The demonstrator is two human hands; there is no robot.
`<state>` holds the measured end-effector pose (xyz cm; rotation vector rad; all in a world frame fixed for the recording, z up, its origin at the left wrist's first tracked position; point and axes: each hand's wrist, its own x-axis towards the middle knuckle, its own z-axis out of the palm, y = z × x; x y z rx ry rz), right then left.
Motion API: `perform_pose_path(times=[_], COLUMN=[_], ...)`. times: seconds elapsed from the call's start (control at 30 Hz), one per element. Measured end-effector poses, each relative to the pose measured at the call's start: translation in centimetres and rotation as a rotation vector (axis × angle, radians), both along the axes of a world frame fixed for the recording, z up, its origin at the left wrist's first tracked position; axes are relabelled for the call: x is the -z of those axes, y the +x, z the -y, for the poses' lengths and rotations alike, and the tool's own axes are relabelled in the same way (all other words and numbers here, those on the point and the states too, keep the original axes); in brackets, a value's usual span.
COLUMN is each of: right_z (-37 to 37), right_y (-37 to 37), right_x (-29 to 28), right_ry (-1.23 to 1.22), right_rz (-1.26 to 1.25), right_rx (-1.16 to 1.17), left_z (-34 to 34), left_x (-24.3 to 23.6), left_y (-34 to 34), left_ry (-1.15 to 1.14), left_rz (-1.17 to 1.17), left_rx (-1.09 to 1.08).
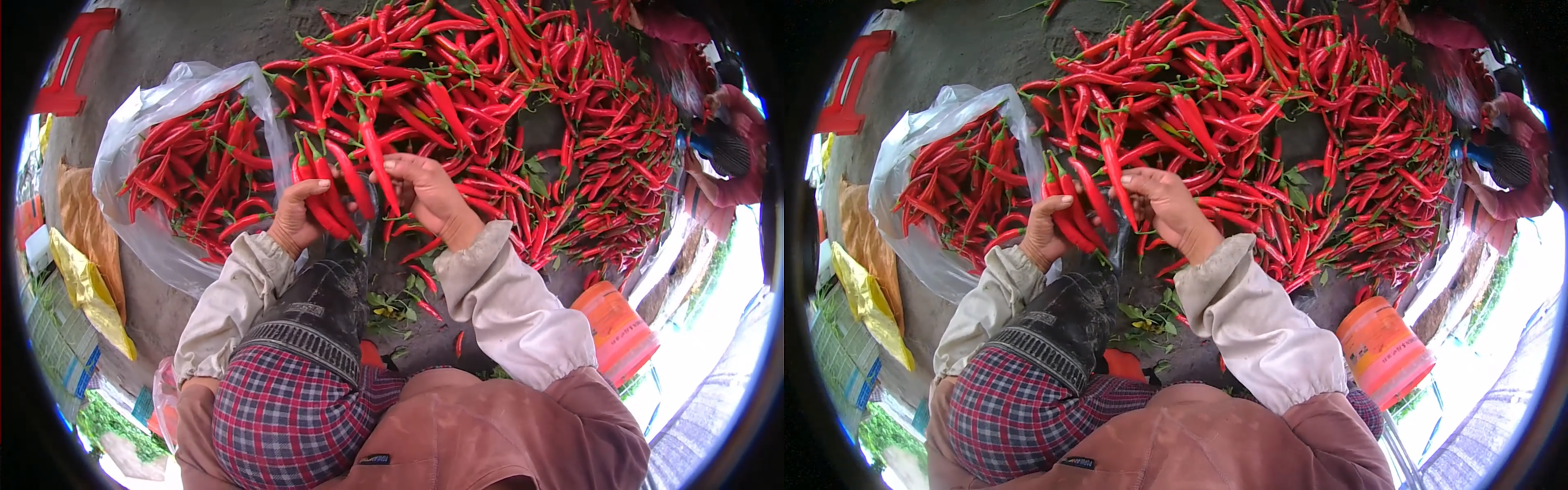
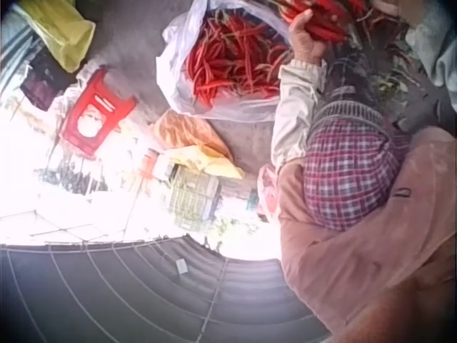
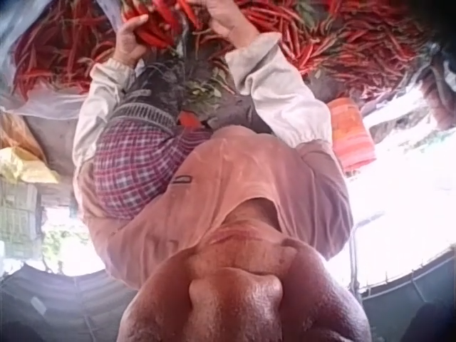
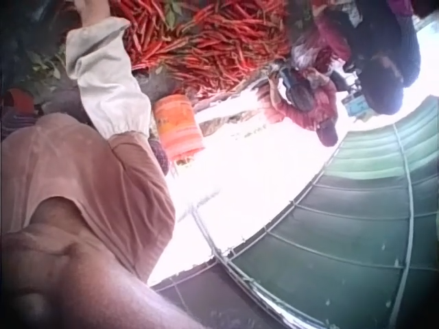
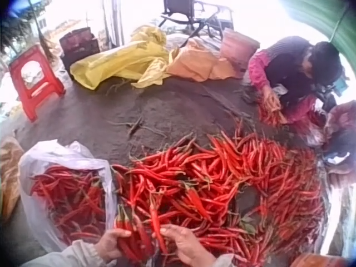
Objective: Sorting red chilies from a large pile into plastic bags while sitting on the floor.
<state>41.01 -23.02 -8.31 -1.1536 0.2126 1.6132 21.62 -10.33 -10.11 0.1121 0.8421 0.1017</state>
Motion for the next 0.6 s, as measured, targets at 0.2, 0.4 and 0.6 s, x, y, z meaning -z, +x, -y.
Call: perform_pose_path(times=[0.2, 0.4, 0.6], right_z=[-0.1, 0.3, 1.8], right_y=[-0.7, 1.8, -2.5], right_x=[3.0, 4.1, 3.3], right_ry=[-0.033, -0.170, 0.271], right_rz=[0.475, 1.659, 1.592], right_rx=[-0.056, -0.394, -0.729], left_z=[-0.1, -0.3, 0.0], left_x=[1.9, 2.7, 2.7], left_y=[-0.7, -1.0, -2.0], left_ry=[0.003, -0.052, -0.052], left_rz=[0.086, -0.084, -0.178], left_rx=[-0.052, -0.103, -0.111])
